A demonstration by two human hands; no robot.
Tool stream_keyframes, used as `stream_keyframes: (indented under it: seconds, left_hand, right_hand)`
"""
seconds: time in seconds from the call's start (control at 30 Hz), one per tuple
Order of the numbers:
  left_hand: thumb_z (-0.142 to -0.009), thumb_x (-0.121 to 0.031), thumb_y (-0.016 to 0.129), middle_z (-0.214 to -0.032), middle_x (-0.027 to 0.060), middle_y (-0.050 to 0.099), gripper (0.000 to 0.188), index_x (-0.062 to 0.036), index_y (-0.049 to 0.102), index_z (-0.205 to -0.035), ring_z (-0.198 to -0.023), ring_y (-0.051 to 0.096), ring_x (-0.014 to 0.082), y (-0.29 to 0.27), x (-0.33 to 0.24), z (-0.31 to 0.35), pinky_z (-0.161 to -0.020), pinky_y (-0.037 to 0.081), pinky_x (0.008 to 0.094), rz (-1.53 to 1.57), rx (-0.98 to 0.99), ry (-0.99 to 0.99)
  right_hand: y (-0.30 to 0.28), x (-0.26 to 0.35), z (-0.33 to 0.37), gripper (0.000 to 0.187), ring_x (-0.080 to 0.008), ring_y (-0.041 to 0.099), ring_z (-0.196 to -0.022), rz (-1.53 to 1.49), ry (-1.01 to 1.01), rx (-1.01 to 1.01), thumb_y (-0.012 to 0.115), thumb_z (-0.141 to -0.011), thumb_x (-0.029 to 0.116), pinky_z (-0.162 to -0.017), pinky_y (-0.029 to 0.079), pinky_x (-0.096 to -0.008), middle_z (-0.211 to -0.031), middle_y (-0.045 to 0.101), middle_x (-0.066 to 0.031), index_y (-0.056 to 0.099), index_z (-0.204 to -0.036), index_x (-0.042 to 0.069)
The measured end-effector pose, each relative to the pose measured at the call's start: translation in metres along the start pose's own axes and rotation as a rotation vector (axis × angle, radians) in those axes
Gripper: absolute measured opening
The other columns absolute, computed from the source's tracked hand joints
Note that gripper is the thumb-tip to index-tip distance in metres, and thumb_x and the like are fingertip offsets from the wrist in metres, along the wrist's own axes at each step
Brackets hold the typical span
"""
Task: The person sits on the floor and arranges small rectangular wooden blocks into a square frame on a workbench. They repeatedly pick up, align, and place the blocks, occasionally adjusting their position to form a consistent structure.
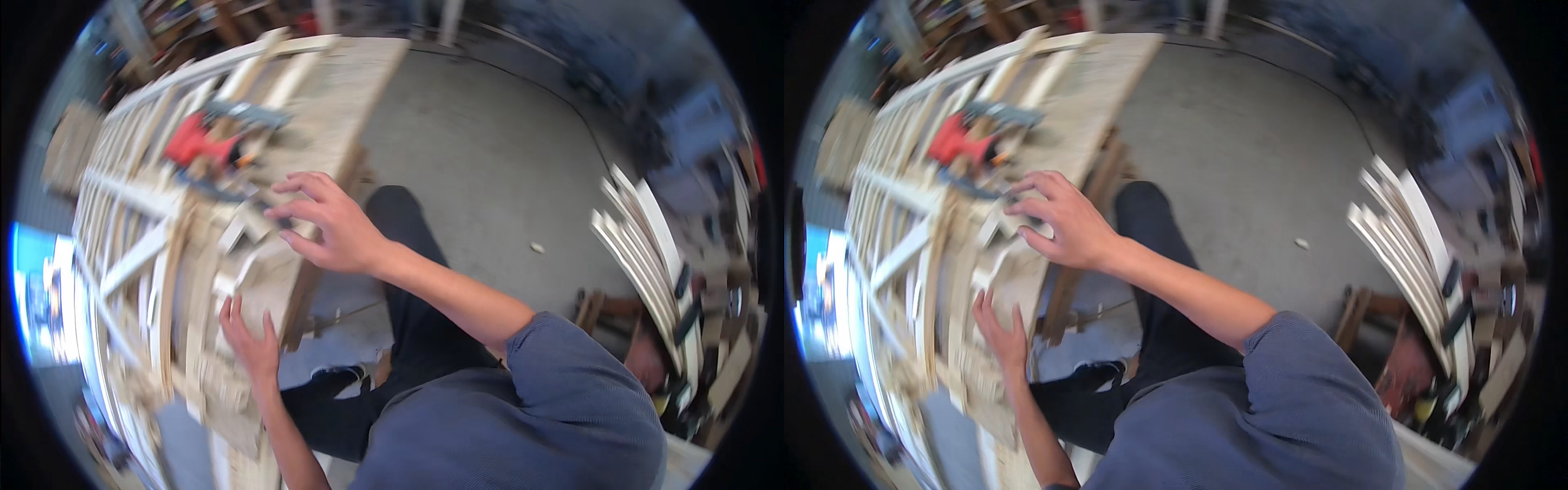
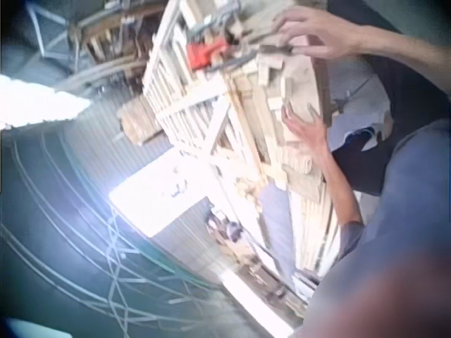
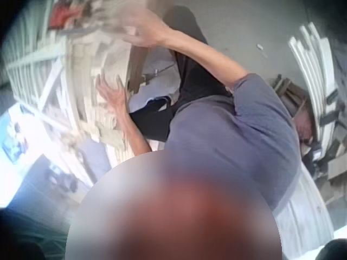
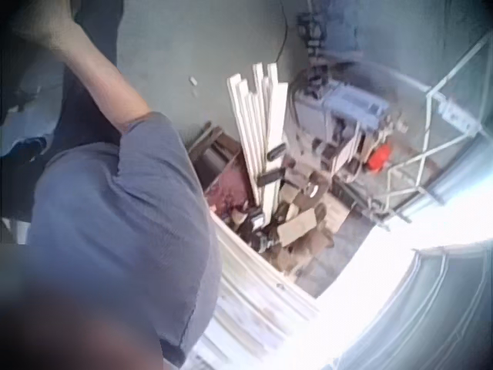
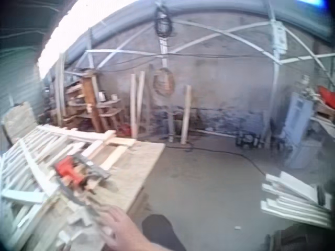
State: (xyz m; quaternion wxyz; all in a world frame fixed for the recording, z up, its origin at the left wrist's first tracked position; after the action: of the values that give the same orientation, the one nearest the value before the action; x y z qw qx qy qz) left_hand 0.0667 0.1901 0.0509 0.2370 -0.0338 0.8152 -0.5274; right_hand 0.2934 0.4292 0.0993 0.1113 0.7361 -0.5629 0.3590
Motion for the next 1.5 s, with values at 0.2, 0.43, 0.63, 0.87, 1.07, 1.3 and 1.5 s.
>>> stream_keyframes:
  seconds: [0.2,0.43,0.63,0.87,1.07,1.3,1.5]
  left_hand:
    - [-0.09,-0.014,0.085,-0.17,0.0228,0.046,0.079,-0.0053,0.053,-0.162,-0.154,0.045,0.0478,0.039,-0.02,-0.017,-0.127,0.035,0.0594,-0.221,0.31,0.286]
    - [-0.103,-0.039,0.069,-0.163,0.0293,0.047,0.074,0.0008,0.051,-0.161,-0.153,0.047,0.05,0.06,0.019,-0.032,-0.126,0.037,0.0619,-0.269,0.339,0.369]
    - [-0.112,-0.045,0.061,-0.169,0.0298,0.035,0.076,-0.0028,0.034,-0.169,-0.16,0.035,0.0484,0.047,0.026,-0.03,-0.127,0.033,0.0642,-0.488,0.419,0.432]
    - [-0.106,-0.032,0.066,-0.172,0.0314,0.03,0.074,-0.0063,0.034,-0.168,-0.159,0.034,0.051,0.039,0.038,-0.029,-0.128,0.031,0.0653,-0.44,0.448,0.394]
    - [-0.092,-0.008,0.071,-0.164,0.035,0.036,0.08,-0.0057,0.037,-0.165,-0.154,0.037,0.0509,0.042,0.038,-0.016,-0.126,0.031,0.0636,-0.337,0.422,0.352]
    - [-0.081,0.002,0.066,-0.157,0.0324,0.04,0.084,-0.0081,0.042,-0.161,-0.15,0.043,0.0519,0.054,0.021,-0.018,-0.125,0.035,0.0626,-0.382,0.361,0.347]
    - [-0.078,-0.001,0.069,-0.158,0.0294,0.05,0.085,-0.0085,0.047,-0.16,-0.144,0.049,0.049,0.055,0.01,-0.022,-0.121,0.036,0.0591,-0.414,0.343,0.362]
  right_hand:
    - [-0.199,-0.144,0.198,0.025,-0.0326,0.073,-0.115,0.251,0.744,-0.516,0.072,-0.099,0.011,-0.104,0.058,-0.0426,-0.123,0.077,-0.0155,0.081,-0.121,0.006]
    - [-0.276,-0.31,0.624,0.056,-0.0402,0.069,-0.131,0.682,1.836,0.044,0.086,-0.084,0.027,-0.113,0.057,-0.049,-0.137,0.073,-0.0238,0.077,-0.135,0.006]
    - [-0.341,-0.344,0.729,0.085,-0.0449,0.059,-0.144,0.841,1.815,-0.064,0.086,-0.079,0.016,-0.121,0.053,-0.0505,-0.157,0.055,-0.0262,0.056,-0.158,0.007]
    - [-0.41,-0.423,0.792,0.084,-0.0407,0.051,-0.154,0.789,1.72,-0.04,0.087,-0.078,0.014,-0.128,0.046,-0.049,-0.164,0.055,-0.0256,0.061,-0.158,0.006]
    - [-0.377,-0.418,0.817,0.072,-0.0409,0.07,-0.131,1.019,1.836,0.046,0.08,-0.078,0.017,-0.113,0.058,-0.0469,-0.145,0.069,-0.0229,0.07,-0.15,0.012]
    - [-0.306,-0.41,0.765,0.059,-0.036,0.076,-0.114,0.982,1.81,-0.034,0.09,-0.081,0.026,-0.102,0.06,-0.0449,-0.125,0.078,-0.0173,0.075,-0.136,0.011]
    - [-0.221,-0.403,0.643,0.043,-0.0169,0.076,-0.097,0.513,1.656,-0.466,0.088,-0.099,0.039,-0.09,0.06,-0.0338,-0.104,0.081,-0.0087,0.075,-0.122,0.005]
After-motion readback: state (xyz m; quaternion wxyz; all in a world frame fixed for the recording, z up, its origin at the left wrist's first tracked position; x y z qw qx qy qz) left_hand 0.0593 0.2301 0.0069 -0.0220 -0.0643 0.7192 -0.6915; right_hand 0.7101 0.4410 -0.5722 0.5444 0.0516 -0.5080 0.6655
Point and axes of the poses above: each hand's wrist, its own z-axis away from the middle knuckle, its own y-axis out of the palm, x = y × z, the point moved 1 cm from there along -z, towards the middle knuckle
